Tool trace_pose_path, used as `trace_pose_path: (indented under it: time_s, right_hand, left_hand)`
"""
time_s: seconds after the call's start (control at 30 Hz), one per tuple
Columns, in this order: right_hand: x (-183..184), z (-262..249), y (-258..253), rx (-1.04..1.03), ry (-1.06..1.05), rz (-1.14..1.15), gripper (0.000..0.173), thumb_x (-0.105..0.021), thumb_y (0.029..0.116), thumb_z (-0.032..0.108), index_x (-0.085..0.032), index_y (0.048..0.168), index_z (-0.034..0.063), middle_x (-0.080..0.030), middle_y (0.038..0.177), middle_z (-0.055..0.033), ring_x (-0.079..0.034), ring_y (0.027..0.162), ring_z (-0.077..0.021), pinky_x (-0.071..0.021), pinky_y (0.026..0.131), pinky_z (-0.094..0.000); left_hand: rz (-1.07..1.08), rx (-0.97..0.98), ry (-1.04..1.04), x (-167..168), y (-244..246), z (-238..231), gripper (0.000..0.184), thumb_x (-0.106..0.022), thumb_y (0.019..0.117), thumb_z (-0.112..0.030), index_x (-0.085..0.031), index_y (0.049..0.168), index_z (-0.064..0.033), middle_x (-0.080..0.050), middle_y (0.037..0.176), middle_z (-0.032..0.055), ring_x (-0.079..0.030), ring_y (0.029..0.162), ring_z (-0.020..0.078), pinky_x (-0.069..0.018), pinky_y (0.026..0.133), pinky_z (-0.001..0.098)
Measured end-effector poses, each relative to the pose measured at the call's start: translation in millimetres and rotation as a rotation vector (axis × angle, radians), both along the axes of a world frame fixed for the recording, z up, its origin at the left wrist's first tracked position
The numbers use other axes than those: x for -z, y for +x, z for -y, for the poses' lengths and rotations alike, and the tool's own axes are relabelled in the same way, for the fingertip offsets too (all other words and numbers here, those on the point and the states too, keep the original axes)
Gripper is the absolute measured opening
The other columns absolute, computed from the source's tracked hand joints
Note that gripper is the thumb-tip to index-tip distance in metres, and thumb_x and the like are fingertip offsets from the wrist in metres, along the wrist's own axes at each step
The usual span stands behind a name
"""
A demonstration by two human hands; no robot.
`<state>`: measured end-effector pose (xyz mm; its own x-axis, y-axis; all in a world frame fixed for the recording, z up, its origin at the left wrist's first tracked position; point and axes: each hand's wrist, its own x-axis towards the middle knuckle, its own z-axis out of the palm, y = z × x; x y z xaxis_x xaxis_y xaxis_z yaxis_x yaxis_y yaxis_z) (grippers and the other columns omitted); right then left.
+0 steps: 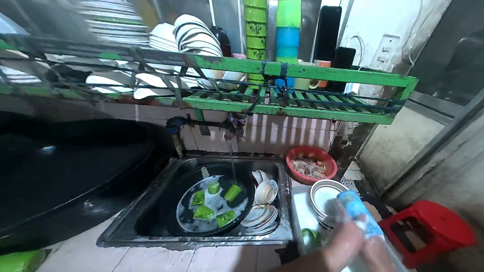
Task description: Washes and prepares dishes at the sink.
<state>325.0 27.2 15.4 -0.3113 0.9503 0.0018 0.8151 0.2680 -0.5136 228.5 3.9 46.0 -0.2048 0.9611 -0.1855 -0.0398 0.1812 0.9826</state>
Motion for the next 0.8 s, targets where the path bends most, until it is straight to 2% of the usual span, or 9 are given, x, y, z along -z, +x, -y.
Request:
trace_pose_path:
  time_s: [0.07,0.13,0.2,0.27,0.37,0.57,0.67,0.73,0.8]
  right_hand:
    - [-3,-6,13,0.082,-0.034,-0.424,0.039,-0.053,0.1010,0.004,-0.052,0.133,-0.0183,-0.062,0.130,-0.0309,-0.060,0.123,-0.0303,-0.0449,0.110,-0.0400]
    - [-1,-17,25,0.081,-0.156,-0.570,0.041,-0.052,0.1033,0.012,-0.052,0.139,-0.0093,-0.065,0.127,-0.0181,-0.064,0.116,-0.0145,-0.0515,0.102,-0.0306]
    - [-27,-9,31,0.044,-0.335,-0.520,0.029,-0.049,0.1019,0.008,-0.055,0.127,-0.0063,-0.064,0.104,-0.0063,-0.061,0.092,-0.0044,-0.0530,0.084,-0.0255]
    - [-47,-13,39,-0.044,-0.450,-0.374,0.024,-0.050,0.0998,0.002,-0.059,0.121,-0.0033,-0.064,0.096,-0.0023,-0.061,0.083,-0.0022,-0.0534,0.079,-0.0236]
    - [-59,-21,55,-0.144,-0.472,-0.330,0.028,-0.051,0.0942,-0.002,-0.063,0.120,0.0023,-0.065,0.089,0.0020,-0.060,0.073,-0.0022,-0.0535,0.070,-0.0236]
    - [-65,-20,52,-0.093,-0.207,-0.349,0.055,-0.062,0.0923,0.023,-0.054,0.146,0.0124,-0.063,0.134,-0.0125,-0.064,0.115,-0.0221,-0.0551,0.095,-0.0439]
    - [-31,-12,22,-0.046,0.377,-0.424,0.040,-0.057,0.0965,0.021,-0.069,0.123,-0.0047,-0.071,0.118,-0.0247,-0.069,0.112,-0.0354,-0.0529,0.098,-0.0544]
    - [-29,-19,23,0.033,0.295,-0.698,0.030,-0.052,0.0978,0.011,-0.068,0.114,-0.0076,-0.072,0.109,-0.0153,-0.069,0.102,-0.0169,-0.0572,0.092,-0.0362]
    - [-35,-23,23,0.141,0.190,-0.732,0.027,-0.051,0.0983,0.008,-0.065,0.115,-0.0067,-0.070,0.104,-0.0109,-0.067,0.093,-0.0107,-0.0577,0.085,-0.0312]
  left_hand:
    - [-0.371,0.178,0.189,4,4,17,0.064,-0.052,0.1019,-0.008,-0.024,0.156,0.0113,-0.019,0.164,0.0315,-0.022,0.155,0.0370,-0.0213,0.126,0.0426]
    - [-0.796,0.312,0.441,12,-2,26,0.051,-0.047,0.1039,-0.009,-0.041,0.154,0.0019,-0.031,0.164,0.0233,-0.021,0.155,0.0358,-0.0138,0.127,0.0533]
    - [-1.182,0.327,0.707,22,-17,19,0.048,-0.052,0.1034,-0.012,-0.050,0.151,-0.0125,-0.047,0.156,0.0149,-0.038,0.149,0.0350,-0.0269,0.121,0.0614]
    - [-1.314,0.366,0.843,24,-34,4,0.052,-0.064,0.0962,-0.010,-0.055,0.147,-0.0212,-0.059,0.144,0.0103,-0.053,0.136,0.0331,-0.0416,0.111,0.0582]
    - [-1.237,0.462,0.750,17,-47,-3,0.067,-0.074,0.0890,-0.012,-0.050,0.151,-0.0212,-0.059,0.142,0.0104,-0.057,0.127,0.0360,-0.0497,0.096,0.0552]
    - [-1.127,0.397,0.311,-4,-32,2,0.079,-0.075,0.0878,-0.019,-0.037,0.157,-0.0142,-0.058,0.138,0.0189,-0.063,0.115,0.0396,-0.0491,0.097,0.0573]
    - [-0.651,0.364,0.041,-9,-15,-2,0.083,-0.076,0.0836,-0.021,-0.036,0.155,-0.0058,-0.057,0.139,0.0195,-0.062,0.120,0.0345,-0.0520,0.099,0.0540]
    - [-0.104,0.321,-0.002,5,-17,-3,0.070,-0.074,0.0894,-0.022,-0.043,0.149,-0.0028,-0.061,0.132,0.0199,-0.063,0.118,0.0282,-0.0527,0.100,0.0469]
    - [0.257,0.323,-0.026,2,-23,9,0.063,-0.068,0.0956,-0.024,-0.041,0.149,-0.0040,-0.062,0.127,0.0171,-0.065,0.109,0.0227,-0.0549,0.094,0.0413]
